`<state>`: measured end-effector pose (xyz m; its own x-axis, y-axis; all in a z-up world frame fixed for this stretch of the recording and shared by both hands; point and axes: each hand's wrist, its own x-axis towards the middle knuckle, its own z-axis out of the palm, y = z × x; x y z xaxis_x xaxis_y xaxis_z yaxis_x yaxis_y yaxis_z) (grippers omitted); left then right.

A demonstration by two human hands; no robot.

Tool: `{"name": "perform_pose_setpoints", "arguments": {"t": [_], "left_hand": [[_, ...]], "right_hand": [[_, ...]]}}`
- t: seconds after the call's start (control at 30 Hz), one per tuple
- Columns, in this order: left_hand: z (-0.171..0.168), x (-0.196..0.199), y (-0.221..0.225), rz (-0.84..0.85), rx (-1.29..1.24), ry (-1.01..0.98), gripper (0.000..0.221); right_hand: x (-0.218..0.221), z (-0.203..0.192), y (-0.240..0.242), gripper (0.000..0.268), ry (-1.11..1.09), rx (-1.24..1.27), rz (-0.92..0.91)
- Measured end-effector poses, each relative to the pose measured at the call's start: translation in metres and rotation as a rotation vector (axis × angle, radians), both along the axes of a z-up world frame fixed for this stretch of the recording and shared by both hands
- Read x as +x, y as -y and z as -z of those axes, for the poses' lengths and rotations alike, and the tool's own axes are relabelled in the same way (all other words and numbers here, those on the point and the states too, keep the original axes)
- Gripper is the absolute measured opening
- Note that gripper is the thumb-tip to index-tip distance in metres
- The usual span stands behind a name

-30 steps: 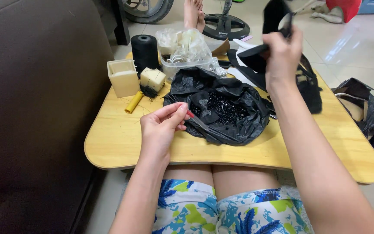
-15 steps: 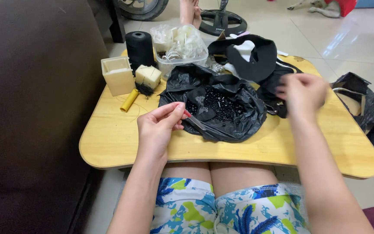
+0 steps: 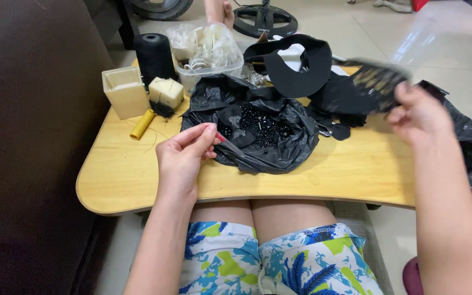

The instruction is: Attaching small decorative beads to shoe components using a needle and thread

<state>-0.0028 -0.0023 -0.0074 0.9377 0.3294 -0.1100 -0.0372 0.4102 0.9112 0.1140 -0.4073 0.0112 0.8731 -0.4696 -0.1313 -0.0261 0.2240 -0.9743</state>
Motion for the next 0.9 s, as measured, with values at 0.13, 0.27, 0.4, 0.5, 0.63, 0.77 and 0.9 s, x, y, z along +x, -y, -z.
{"name": "perform_pose_setpoints", "arguments": {"t": [0.13,0.27,0.4,0.5,0.63,0.77,0.9], "left_hand": [[0.001,0.001,0.0,0.013,-0.007,0.012,0.022],[0.003,0.001,0.0,0.014,-0.012,0.018,0.023],[-0.006,-0.003,0.003,0.005,0.019,-0.027,0.022],[0.002,0.0,0.002,0.031,0.005,0.035,0.022],[0.009,0.003,0.001,0.038,-0.003,0.056,0.022],[0.004,-0.002,-0.002,0.011,0.01,0.018,0.022],[0.01,0.001,-0.002,-0.021,0.067,0.048,0.027]], "right_hand": [[0.01,0.038,0.098,0.007,0.268,0.112,-0.215],[-0.03,0.072,0.13,0.005,-0.049,-0.151,0.034],[-0.069,0.054,0.076,0.017,-0.25,-0.898,0.247],[-0.04,0.069,0.118,0.03,-0.259,-1.497,0.274],[-0.044,0.013,0.004,0.018,0.105,-1.451,0.228],[-0.052,-0.034,-0.127,0.015,0.195,-0.878,-0.215],[-0.039,-0.042,-0.181,0.073,0.285,-1.051,-0.317]]}}
